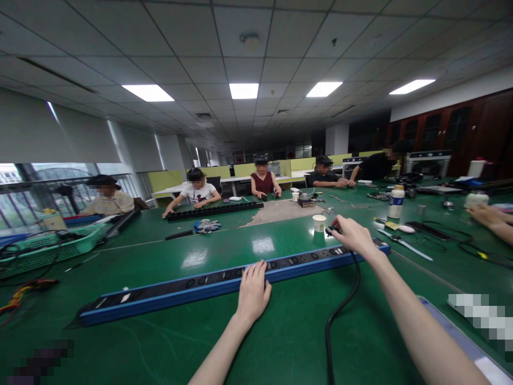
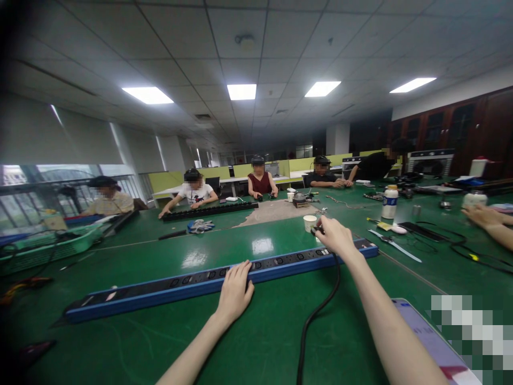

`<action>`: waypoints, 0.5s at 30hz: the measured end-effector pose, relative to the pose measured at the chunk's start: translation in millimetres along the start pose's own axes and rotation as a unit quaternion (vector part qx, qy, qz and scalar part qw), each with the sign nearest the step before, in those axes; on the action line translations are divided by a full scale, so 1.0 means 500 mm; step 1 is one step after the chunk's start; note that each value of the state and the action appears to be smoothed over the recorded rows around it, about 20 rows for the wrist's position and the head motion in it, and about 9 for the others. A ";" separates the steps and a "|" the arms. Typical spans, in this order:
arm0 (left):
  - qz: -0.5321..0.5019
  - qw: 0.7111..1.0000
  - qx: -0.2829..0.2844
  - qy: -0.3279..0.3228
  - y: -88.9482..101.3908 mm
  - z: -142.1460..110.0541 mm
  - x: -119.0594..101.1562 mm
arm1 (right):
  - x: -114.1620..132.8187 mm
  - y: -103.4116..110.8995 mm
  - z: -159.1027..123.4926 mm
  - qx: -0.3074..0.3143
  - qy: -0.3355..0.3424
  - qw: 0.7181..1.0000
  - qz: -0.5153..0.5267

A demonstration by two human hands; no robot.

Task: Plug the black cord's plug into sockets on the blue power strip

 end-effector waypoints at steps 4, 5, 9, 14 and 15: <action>0.000 1.000 0.001 0.000 0.001 0.000 0.000 | -0.072 -0.003 0.016 0.016 -0.009 1.000 -0.005; 0.001 1.000 0.002 0.000 0.001 0.000 -0.001 | -0.092 -0.015 0.018 0.032 -0.014 0.999 -0.005; 0.006 1.000 0.009 -0.001 0.000 0.001 -0.001 | -0.168 -0.059 0.021 0.059 -0.050 0.997 -0.006; 0.003 1.000 0.004 -0.005 0.002 0.002 -0.002 | -0.215 -0.091 0.015 0.059 -0.082 0.995 -0.024; 0.002 1.000 0.003 -0.004 0.003 0.002 -0.002 | -0.214 -0.095 0.014 0.060 -0.076 0.995 -0.027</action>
Point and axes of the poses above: each hand's wrist, its own z-axis towards the middle knuckle, its own y-axis out of the back of the hand, x = y × z, the point moved 9 cm from there along z, towards the middle knuckle, and after that the axes turned 8 degrees about -y, right-handed, at the moved point
